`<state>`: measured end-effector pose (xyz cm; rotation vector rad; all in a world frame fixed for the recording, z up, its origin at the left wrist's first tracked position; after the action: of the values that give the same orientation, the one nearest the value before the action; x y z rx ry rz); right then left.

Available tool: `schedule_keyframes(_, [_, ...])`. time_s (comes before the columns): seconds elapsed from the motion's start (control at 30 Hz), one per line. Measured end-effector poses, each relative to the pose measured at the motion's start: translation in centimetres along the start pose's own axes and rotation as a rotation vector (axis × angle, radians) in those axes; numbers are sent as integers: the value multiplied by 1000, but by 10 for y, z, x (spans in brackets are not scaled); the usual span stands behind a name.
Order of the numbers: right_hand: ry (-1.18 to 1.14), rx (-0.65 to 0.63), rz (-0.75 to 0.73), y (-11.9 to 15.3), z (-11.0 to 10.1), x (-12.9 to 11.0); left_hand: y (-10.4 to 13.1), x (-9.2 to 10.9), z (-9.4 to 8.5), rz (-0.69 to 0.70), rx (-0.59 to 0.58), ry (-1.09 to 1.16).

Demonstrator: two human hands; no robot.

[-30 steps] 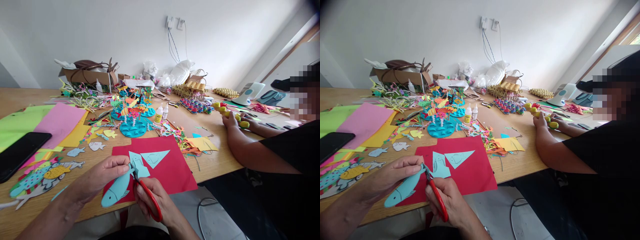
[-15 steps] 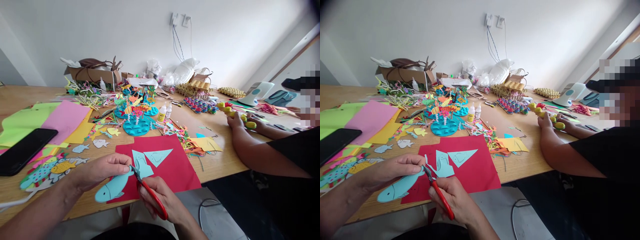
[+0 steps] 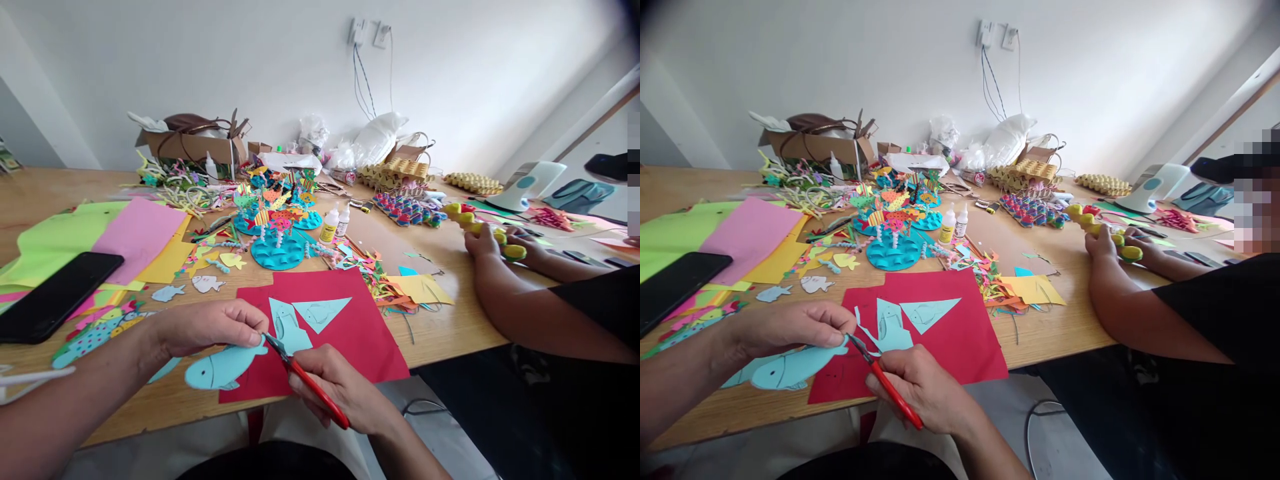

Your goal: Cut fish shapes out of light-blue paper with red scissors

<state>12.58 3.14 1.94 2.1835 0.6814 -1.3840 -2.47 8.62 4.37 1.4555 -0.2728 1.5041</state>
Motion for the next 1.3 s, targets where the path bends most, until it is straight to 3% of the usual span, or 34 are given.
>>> schedule_keyframes(0.23, [110, -16, -9, -6, -11, -4, -8, 2, -13, -46, -33, -57])
schedule_keyframes(0.33, [67, 6, 31, -10, -12, 4, -8, 7, -20, 13, -26, -132])
schedule_keyframes(0.57, [61, 179, 85, -20, -20, 15, 6, 14, -39, 134, 150, -295])
schedule_keyframes(0.87, [114, 90, 10, -22, -8, -9, 15, 8, -22, 208, 289, -164])
schedule_keyframes(1.07, [-66, 48, 0, -18, -1, -7, 12, 6, -13, 144, 240, -51])
schedule_keyframes(1.3, [-172, 20, 22, -15, -1, -4, 9, 6, -12, 138, 212, -69])
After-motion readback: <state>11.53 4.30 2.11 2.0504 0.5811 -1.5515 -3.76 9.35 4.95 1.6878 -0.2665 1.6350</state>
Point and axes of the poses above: each hand's wrist, its own y-axis away from the middle knuckle, its own z-axis out of the palm, x = y × z, the point moved 5 cm from there along -y, towards the middle knuckle, and after that the axes turned 12 degrees about y, right-handed, at the moved point
